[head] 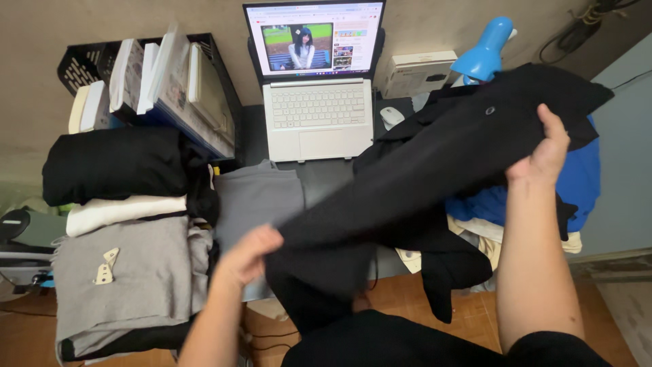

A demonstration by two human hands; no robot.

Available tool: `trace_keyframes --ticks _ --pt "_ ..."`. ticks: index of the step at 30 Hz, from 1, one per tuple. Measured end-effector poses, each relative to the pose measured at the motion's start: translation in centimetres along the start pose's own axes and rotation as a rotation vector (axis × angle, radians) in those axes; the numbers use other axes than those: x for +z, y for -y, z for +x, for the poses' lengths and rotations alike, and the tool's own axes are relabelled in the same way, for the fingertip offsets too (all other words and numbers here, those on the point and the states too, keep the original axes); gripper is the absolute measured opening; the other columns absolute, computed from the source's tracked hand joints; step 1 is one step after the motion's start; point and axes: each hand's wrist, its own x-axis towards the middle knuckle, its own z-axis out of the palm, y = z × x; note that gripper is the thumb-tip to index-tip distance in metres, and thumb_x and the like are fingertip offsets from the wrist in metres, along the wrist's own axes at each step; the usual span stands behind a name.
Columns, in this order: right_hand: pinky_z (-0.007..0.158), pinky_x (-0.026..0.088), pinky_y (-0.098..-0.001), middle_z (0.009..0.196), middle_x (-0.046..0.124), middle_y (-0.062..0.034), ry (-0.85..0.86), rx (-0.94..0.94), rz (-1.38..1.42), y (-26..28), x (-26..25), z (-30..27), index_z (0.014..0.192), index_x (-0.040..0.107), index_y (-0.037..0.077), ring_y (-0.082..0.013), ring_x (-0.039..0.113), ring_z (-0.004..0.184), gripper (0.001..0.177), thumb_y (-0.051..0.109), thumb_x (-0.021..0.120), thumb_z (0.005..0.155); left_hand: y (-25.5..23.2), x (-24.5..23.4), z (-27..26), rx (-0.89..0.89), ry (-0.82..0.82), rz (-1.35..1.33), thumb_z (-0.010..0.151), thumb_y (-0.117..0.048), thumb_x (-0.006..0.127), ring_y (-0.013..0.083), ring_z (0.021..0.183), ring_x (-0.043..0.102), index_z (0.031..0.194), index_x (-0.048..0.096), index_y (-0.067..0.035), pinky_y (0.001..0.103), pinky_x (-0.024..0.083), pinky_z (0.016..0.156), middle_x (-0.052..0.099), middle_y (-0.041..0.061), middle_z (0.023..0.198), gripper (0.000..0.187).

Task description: The person folds a white shirt, a pair of gray trousers, and a pair of black trousers on a desk. Each item is smoothed, folded in half, and then folded again into a compact rectangle before being placed on a growing stack.

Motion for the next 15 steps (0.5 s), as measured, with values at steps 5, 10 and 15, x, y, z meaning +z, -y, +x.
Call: trace_keyframes --ticks 5,10,15 --pt "0.123 0.049 -0.0498 0.139 0.067 -0.0190 -0.053 0.056 0.073 -0.5 -0.9 -0.1 0.132 0.064 -0.004 -0.0368 0.065 0.131 0.040 0.012 0.066 0.095 -10.2 1.1 2.5 0.203 0.014 0.206 0.086 -0.022 0.075 0.0160 0.109 0.070 0.130 0.065 -0.004 0.032 0.058 0.092 0.072 0.008 0.124 0.048" --pt "0.118 0.053 -0.0506 0.136 0.067 -0.0202 -0.111 0.009 -0.006 -0.5 -1.2 -0.6 0.131 0.063 -0.004 -0.0376 0.065 0.130 0.038 0.005 0.067 0.094 -9.2 2.2 7.9 -0.011 -0.329 1.040 0.086 -0.026 0.079 0.0242 0.101 0.070 0.120 0.070 0.001 0.035 0.056 0.087 0.076 0.018 0.112 0.044" --pt "0.103 0.060 -0.0449 0.126 0.068 -0.0159 -0.160 -0.104 -0.291 -1.9 -1.8 -0.7 0.127 0.063 -0.001 -0.0330 0.069 0.117 0.045 -0.010 0.068 0.083 0.7 5.8 9.5 0.438 -0.596 1.682 0.074 -0.022 0.081 0.0426 0.110 0.057 0.119 0.065 -0.005 0.051 0.047 0.095 0.062 0.022 0.117 0.050"
